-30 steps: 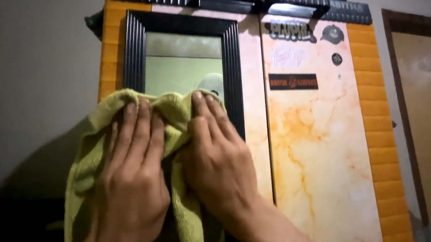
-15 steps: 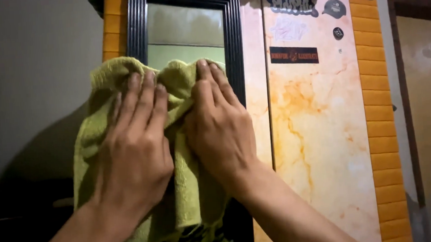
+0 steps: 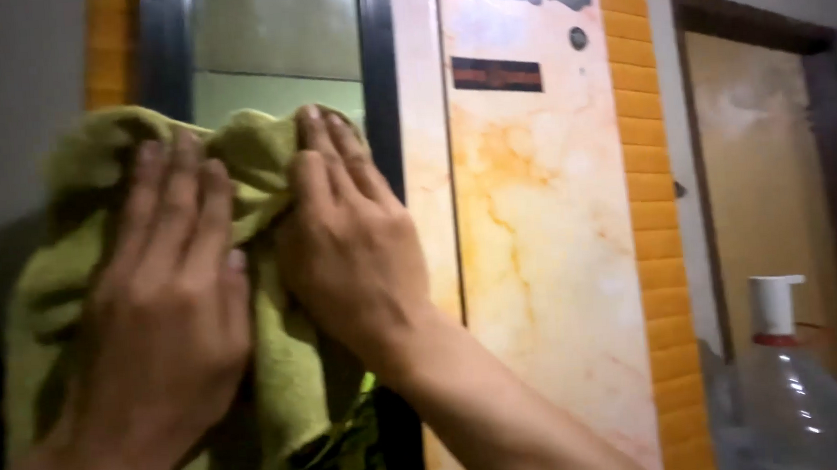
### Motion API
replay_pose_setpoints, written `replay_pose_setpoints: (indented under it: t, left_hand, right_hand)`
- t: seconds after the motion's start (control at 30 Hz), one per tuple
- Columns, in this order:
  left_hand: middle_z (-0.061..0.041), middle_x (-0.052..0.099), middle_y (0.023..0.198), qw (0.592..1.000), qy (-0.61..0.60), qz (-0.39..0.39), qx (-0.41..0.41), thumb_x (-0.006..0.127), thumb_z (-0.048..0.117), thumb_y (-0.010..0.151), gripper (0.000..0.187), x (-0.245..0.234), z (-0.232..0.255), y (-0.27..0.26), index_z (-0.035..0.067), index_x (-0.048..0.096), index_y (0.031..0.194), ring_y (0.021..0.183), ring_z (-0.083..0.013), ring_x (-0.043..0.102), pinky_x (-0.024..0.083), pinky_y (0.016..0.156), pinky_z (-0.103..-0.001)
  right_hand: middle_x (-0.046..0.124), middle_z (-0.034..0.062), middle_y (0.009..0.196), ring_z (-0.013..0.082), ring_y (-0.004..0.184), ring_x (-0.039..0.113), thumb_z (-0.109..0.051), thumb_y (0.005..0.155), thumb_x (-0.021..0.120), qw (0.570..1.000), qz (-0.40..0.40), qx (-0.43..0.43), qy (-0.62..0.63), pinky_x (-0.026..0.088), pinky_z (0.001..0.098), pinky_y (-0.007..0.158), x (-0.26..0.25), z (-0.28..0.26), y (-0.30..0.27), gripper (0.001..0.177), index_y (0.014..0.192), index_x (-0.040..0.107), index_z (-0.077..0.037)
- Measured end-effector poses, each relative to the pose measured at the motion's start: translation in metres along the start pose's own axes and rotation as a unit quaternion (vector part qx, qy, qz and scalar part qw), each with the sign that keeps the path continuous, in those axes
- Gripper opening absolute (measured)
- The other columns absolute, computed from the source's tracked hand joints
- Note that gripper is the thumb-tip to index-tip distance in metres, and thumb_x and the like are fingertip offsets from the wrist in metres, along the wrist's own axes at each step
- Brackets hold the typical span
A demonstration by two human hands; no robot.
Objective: Cleaning a small mirror on a plastic wardrobe using a microfiber cloth.
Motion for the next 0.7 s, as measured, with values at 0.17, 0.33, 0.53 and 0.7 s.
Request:
replay_pose_setpoints:
  t: [0.17, 0.33, 0.53, 0.7]
  left_hand:
    - [-0.033, 0.041, 0.158, 1.0, 0.012, 0.009, 0.013, 0.048, 0.013, 0.098, 0.054, 0.006, 0.007, -0.021, -0.015, 0.048, 0.145, 0.151, -0.0468, 0.034, 0.032, 0.121, -0.05]
    - [-0.032, 0.043, 0.157, 0.998, 0.05, 0.015, 0.033, 0.047, 0.014, 0.097, 0.055, 0.0, 0.014, -0.041, -0.014, 0.049, 0.145, 0.149, -0.0474, 0.035, 0.032, 0.119, -0.05]
    - [-0.029, 0.046, 0.154, 0.999, 0.043, 0.004, 0.013, 0.046, 0.013, 0.097, 0.05, -0.008, 0.025, -0.058, -0.01, 0.053, 0.14, 0.147, -0.0432, 0.038, 0.027, 0.121, -0.055]
    - [-0.03, 0.047, 0.154, 0.997, 0.069, -0.015, 0.025, 0.044, 0.014, 0.101, 0.049, -0.005, 0.035, -0.088, -0.01, 0.051, 0.143, 0.147, -0.0429, 0.041, 0.027, 0.124, -0.054]
  right_hand:
    - [0.055, 0.033, 0.148, 0.0431, 0.144, 0.054, -0.011, 0.102, 0.055, 1.0, 0.003, -0.007, -0.012, 0.045, 0.0437, 0.122, -0.012, -0.004, -0.02, 0.03, 0.123, 0.055, 0.012]
    - [0.055, 0.0333, 0.147, 0.0441, 0.141, 0.054, -0.012, 0.097, 0.057, 1.0, 0.001, -0.016, 0.014, 0.045, 0.0447, 0.121, -0.032, -0.019, -0.035, 0.038, 0.126, 0.055, 0.014]
    - [0.055, 0.0338, 0.145, 0.0451, 0.139, 0.052, -0.011, 0.091, 0.057, 0.999, -0.026, -0.005, 0.032, 0.044, 0.0444, 0.116, -0.042, -0.031, -0.056, 0.047, 0.129, 0.054, 0.016]
    - [0.053, 0.0333, 0.149, 0.0425, 0.144, 0.051, -0.006, 0.098, 0.053, 0.999, -0.041, -0.007, 0.013, 0.044, 0.0434, 0.121, -0.049, -0.039, -0.083, 0.035, 0.128, 0.052, 0.012]
Point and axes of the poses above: each hand's wrist, its own y-axis towards the middle knuckle, its own x-axis out of the palm, z = x × y, the point moved 4 cm from there along y, towards the middle knuckle
